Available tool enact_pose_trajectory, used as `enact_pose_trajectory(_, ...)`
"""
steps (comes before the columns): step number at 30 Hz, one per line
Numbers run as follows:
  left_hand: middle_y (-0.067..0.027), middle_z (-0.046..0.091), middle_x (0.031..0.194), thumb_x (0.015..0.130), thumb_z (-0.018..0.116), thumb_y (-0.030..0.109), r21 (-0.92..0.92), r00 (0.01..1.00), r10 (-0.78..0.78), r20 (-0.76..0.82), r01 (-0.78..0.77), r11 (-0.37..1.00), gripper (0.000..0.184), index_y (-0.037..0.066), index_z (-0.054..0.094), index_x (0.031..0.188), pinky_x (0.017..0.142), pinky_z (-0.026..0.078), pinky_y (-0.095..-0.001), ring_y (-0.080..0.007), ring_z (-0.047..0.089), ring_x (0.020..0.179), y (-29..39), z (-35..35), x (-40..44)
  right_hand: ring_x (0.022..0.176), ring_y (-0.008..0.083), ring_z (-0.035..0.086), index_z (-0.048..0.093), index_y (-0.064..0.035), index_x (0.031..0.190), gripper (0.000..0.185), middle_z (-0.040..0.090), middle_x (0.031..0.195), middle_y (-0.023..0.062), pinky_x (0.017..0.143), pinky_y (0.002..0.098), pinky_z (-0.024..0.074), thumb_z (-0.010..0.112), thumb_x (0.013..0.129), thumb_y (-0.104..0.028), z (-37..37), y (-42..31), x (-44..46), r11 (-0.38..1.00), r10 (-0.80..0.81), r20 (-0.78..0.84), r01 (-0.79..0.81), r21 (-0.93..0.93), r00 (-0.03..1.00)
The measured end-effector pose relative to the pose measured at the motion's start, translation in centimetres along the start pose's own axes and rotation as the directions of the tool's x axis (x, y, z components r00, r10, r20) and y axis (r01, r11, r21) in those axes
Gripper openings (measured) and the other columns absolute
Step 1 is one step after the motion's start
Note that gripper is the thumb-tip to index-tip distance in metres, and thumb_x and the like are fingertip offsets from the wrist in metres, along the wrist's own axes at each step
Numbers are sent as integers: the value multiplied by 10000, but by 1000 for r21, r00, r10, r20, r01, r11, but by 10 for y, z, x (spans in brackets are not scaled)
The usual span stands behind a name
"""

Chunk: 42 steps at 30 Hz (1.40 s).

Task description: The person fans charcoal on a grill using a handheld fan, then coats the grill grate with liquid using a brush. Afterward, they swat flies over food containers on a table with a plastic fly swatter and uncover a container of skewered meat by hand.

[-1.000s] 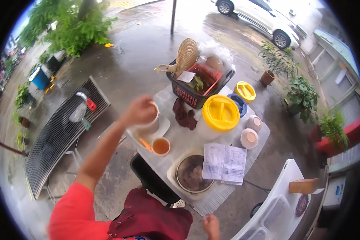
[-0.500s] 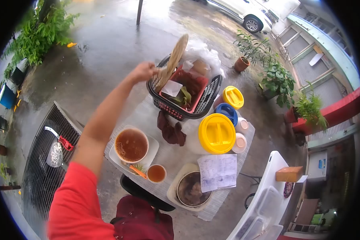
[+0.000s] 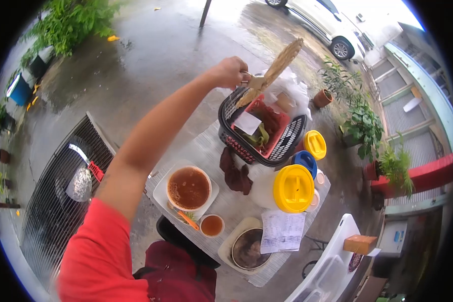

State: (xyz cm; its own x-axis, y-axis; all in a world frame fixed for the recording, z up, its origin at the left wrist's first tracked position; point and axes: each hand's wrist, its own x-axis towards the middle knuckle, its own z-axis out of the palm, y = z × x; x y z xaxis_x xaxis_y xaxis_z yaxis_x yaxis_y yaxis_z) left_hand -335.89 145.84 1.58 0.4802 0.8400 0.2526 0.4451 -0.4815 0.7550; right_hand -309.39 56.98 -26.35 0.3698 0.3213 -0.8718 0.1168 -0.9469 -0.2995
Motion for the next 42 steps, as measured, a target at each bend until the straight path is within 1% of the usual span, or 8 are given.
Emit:
enact_pose_trajectory(5, -223, 651, 767, 767, 666, 181, 83, 997, -72, -9, 72, 994, 193, 6, 684, 846, 645, 517, -404, -337, 657, 709, -34, 31, -31, 955, 241, 632, 561, -26, 1234, 413, 647, 1105, 139, 857, 445, 488, 540, 907, -277, -11, 1, -4, 974, -1, -77, 18, 224, 997)
enact_pose_trajectory(10, -206, 633, 663, 816, 631, 249, 97, 995, -84, -61, 90, 991, 270, -16, 662, 773, 622, 506, -417, -351, 646, 656, -93, 71, -46, 895, 290, 643, 622, -27, 1113, 358, 660, 1052, 145, 787, 459, 496, 548, 883, -290, -14, -53, -16, 969, -80, -82, 58, -239, 993)
enact_pose_trajectory(12, -224, 647, 742, 827, 625, 268, -216, 890, -434, 142, 456, 864, 286, -16, 650, 850, 693, 508, -428, -367, 646, 754, -80, 62, -52, 870, 308, 642, 632, -27, 1061, 330, 665, 1008, 150, 759, 453, 501, 557, 870, -285, -16, -57, -1, 977, -79, -122, 52, -207, 989)
enact_pose_trajectory(18, -217, 578, 1025, 812, 631, 169, 258, 892, 109, -439, 9, 966, 306, -36, 564, 1029, 837, 449, -480, -398, 547, 957, -58, 72, -58, 758, 298, 634, 647, -26, 933, 237, 661, 857, 136, 654, 401, 511, 594, 842, -238, 13, -43, 16, 999, 23, -215, -13, 47, 976)
enact_pose_trajectory(27, -191, 583, 1117, 866, 543, 464, 237, 865, 221, 451, -354, 905, 488, 34, 581, 1093, 881, 435, -445, -360, 549, 1063, -7, 165, -84, 580, 151, 606, 627, -20, 892, 145, 633, 728, 47, 493, 277, 479, 610, 862, -160, 64, -62, -10, 907, 154, -97, -102, 408, 983)
enact_pose_trajectory(36, -185, 662, 941, 908, 278, 639, 492, 858, -86, 507, -205, 846, 706, 66, 685, 837, 845, 437, -452, -358, 609, 957, -24, 195, -63, 640, 185, 613, 614, -14, 952, 241, 644, 763, 85, 547, 321, 493, 568, 869, -236, 103, 19, -12, 899, 175, -157, -93, 428, 972)
enact_pose_trajectory(40, -198, 663, 942, 924, 467, 434, 229, 938, 257, 232, -310, 923, 451, 42, 688, 893, 848, 467, -410, -328, 628, 927, 23, 208, -47, 681, 203, 618, 608, -13, 991, 300, 648, 785, 103, 582, 348, 502, 544, 874, -282, 112, 46, -13, 944, 117, -126, -71, 322, 985)
enact_pose_trajectory(42, -206, 655, 954, 915, 520, 326, -123, 841, -1, 542, 80, 989, 356, 5, 670, 886, 867, 474, -385, -321, 631, 896, 52, 235, -31, 701, 213, 621, 605, -12, 1011, 330, 650, 797, 112, 600, 361, 506, 532, 877, -305, 110, 52, -13, 961, 97, -96, -68, 269, 991)
